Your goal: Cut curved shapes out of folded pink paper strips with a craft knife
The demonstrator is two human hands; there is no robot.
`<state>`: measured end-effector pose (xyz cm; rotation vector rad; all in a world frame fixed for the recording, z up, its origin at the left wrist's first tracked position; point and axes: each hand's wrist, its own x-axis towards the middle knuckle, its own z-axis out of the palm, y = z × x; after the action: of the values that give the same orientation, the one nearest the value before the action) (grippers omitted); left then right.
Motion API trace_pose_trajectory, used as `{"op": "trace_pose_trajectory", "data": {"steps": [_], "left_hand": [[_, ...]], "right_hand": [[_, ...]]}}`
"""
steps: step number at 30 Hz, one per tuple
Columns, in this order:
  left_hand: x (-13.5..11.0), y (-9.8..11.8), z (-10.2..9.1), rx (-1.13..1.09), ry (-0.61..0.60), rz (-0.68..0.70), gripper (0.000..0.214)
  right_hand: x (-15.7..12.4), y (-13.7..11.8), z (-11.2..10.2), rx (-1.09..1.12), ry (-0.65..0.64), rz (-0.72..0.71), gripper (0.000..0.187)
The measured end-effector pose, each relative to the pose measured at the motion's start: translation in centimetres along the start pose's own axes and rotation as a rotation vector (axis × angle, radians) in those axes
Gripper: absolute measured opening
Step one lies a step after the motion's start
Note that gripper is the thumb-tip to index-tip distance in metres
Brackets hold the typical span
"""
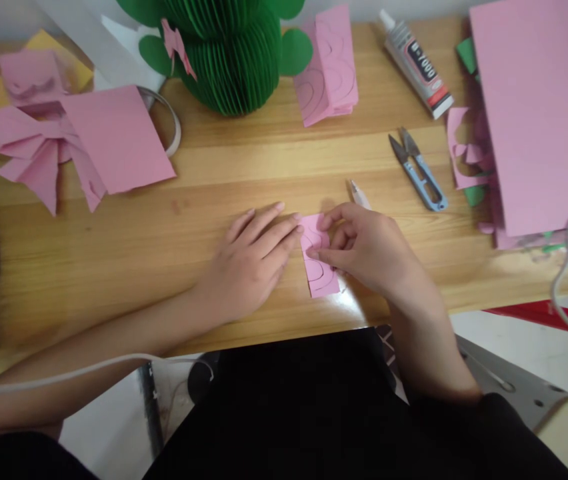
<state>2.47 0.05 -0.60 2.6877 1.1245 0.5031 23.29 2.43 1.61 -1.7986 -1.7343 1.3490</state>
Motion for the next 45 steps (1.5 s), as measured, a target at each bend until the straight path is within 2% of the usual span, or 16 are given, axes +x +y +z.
{"op": "trace_pose_trajectory", "data": {"steps": [6,11,23,29,33,36,39,41,45], "left_hand": [[-0.1,-0.2,0.1,-0.023,0.019,0.008,0.033],[-0.4,-0.3,0.1,-0.039,0.062,0.096,0.029],[-0.6,-0.7,-0.2,-0.113,0.012,0.129,0.033],[-0.5,-1.1,-0.3,-0.125,0.001,0.175,0.035],[-0.5,-1.2,-0.4,-0.069,-0.014,0.192,0.036],[-0.6,-1.2,-0.4,-0.039,-0.025,0.196,0.036],[-0.6,-1.2,-0.3,-0.040,-0.032,0.200,0.037],[-0.6,-1.2,-0.2,-0.035,-0.032,0.199,0.036],[-0.5,-1.1,-0.1,-0.029,-0.018,0.196,0.035]], "right_hand": [[0.1,0.0,-0.1,0.018,-0.006,0.003,0.030],[0.2,-0.1,-0.1,0.008,-0.016,-0.010,0.030],[0.3,-0.1,0.0,-0.032,-0.030,0.005,0.030],[-0.2,-0.1,0.3,-0.061,0.032,-0.029,0.030],[-1.7,0.4,0.9,-0.123,0.150,-0.179,0.024],[-3.5,1.5,1.3,-0.243,0.286,-0.449,0.009],[-5.5,2.7,1.6,-0.457,0.333,-0.725,0.015],[-6.7,3.4,1.7,-0.590,0.299,-0.778,0.024],[-8.1,4.2,2.2,-0.725,0.249,-0.752,0.034]]}}
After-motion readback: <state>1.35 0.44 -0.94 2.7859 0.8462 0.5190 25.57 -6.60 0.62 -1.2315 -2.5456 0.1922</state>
